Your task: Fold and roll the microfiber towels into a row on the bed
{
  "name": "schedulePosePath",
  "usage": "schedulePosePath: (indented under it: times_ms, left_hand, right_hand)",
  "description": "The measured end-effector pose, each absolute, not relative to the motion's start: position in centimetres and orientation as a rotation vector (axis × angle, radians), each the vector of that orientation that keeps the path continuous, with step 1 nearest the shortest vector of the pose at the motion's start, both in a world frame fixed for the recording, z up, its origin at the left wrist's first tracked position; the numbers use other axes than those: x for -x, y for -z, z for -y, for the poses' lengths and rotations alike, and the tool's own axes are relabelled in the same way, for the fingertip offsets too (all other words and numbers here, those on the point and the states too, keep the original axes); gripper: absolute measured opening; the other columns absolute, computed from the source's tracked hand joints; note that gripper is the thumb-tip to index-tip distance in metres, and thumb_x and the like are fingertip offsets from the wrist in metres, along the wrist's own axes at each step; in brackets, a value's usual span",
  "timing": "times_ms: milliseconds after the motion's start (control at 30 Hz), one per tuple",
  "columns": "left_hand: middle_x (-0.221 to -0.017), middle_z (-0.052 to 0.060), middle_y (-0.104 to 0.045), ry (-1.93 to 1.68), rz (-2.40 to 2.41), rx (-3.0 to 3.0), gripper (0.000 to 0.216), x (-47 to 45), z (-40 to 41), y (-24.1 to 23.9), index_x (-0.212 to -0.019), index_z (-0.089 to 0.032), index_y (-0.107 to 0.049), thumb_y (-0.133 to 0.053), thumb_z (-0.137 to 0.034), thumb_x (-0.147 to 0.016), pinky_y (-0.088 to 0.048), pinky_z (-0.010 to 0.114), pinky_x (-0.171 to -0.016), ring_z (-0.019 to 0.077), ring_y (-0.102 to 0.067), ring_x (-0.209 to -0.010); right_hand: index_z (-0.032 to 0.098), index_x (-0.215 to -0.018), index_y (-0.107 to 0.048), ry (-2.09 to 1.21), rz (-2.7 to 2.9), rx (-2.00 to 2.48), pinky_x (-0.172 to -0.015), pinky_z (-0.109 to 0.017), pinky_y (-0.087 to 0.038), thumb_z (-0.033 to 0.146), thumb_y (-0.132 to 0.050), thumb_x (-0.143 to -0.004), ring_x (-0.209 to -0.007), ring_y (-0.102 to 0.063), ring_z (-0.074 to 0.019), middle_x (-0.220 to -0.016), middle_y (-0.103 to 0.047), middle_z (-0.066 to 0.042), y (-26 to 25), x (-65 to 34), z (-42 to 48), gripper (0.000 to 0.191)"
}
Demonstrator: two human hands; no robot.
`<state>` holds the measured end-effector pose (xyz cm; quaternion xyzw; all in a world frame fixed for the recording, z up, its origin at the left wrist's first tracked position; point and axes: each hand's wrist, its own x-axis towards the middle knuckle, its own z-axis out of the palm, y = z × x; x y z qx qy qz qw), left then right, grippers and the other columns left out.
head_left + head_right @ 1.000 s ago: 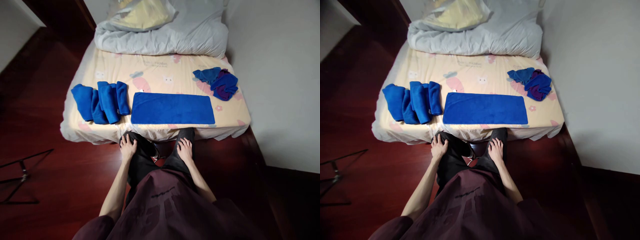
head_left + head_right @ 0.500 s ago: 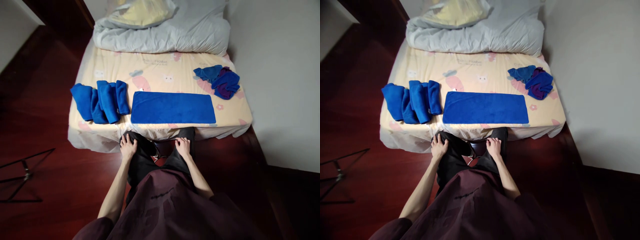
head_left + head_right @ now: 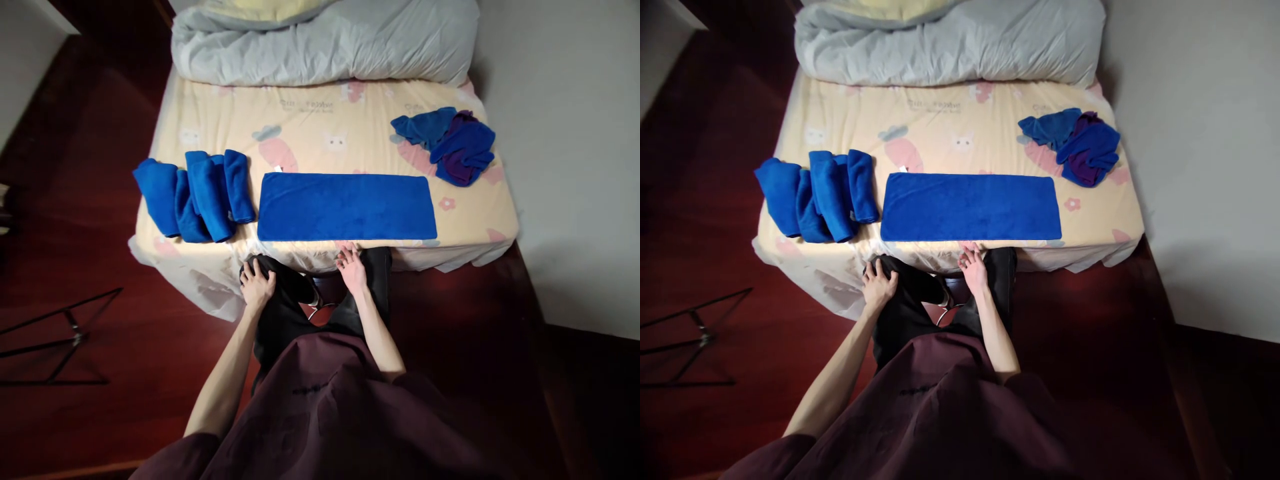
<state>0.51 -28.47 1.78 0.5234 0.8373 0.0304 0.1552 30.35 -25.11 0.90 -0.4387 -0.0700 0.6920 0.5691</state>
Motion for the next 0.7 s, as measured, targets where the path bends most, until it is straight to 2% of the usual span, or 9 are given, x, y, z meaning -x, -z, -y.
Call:
schedulePosePath:
  times_ms: [233, 367, 500, 700]
  left_hand:
    - [-0.179, 0.028, -0.027, -0.077, -2.394, -1.524, 0.080, -1.1, 28.1, -1.7, -0.175, -0.009, -0.033, -0.050, -0.045, -0.106, -0.045, 0.069, -0.121, 0.0514, -0.040, -0.156]
    - [-0.180, 0.027, -0.027, -0.089, -2.391, -1.502, 0.080, -1.0, 28.1, -1.7, -0.175, -0.010, -0.033, -0.051, -0.045, -0.106, -0.045, 0.069, -0.122, 0.0508, -0.040, -0.157]
    - [-0.180, 0.027, -0.026, -0.093, -2.383, -1.487, 0.080, -0.6, 28.3, -1.7, -0.175, -0.010, -0.032, -0.050, -0.046, -0.106, -0.045, 0.069, -0.122, 0.0500, -0.039, -0.158]
    - [-0.180, 0.027, -0.026, -0.104, -2.386, -1.469, 0.081, -0.1, 28.6, -1.4, -0.175, -0.009, -0.031, -0.050, -0.047, -0.106, -0.045, 0.069, -0.121, 0.0506, -0.038, -0.158]
  right_hand:
    - [0.030, -0.129, -0.070, -1.627, 0.184, 1.010, -0.100, -0.039, -0.063, 0.040, -0.040, -0.116, -0.116, -0.072, -0.0180, -0.162, -0.063, -0.003, -0.9, -30.3, 24.1, 0.034]
    - [0.027, -0.124, -0.068, -1.589, 0.159, 1.010, -0.099, -0.038, -0.063, 0.034, -0.045, -0.112, -0.116, -0.072, -0.0177, -0.157, -0.067, -0.005, -0.6, -30.1, 23.0, 0.027]
    - [0.028, -0.123, -0.064, -1.586, 0.146, 1.022, -0.096, -0.034, -0.063, 0.036, -0.050, -0.111, -0.116, -0.073, -0.0160, -0.151, -0.071, -0.007, -0.1, -29.5, 21.1, 0.020]
    - [0.027, -0.118, -0.062, -1.486, 0.029, 1.138, -0.087, -0.027, -0.065, 0.041, -0.057, -0.111, -0.100, -0.077, -0.0123, -0.139, -0.077, -0.007, 0.8, -27.9, 18.7, 0.016]
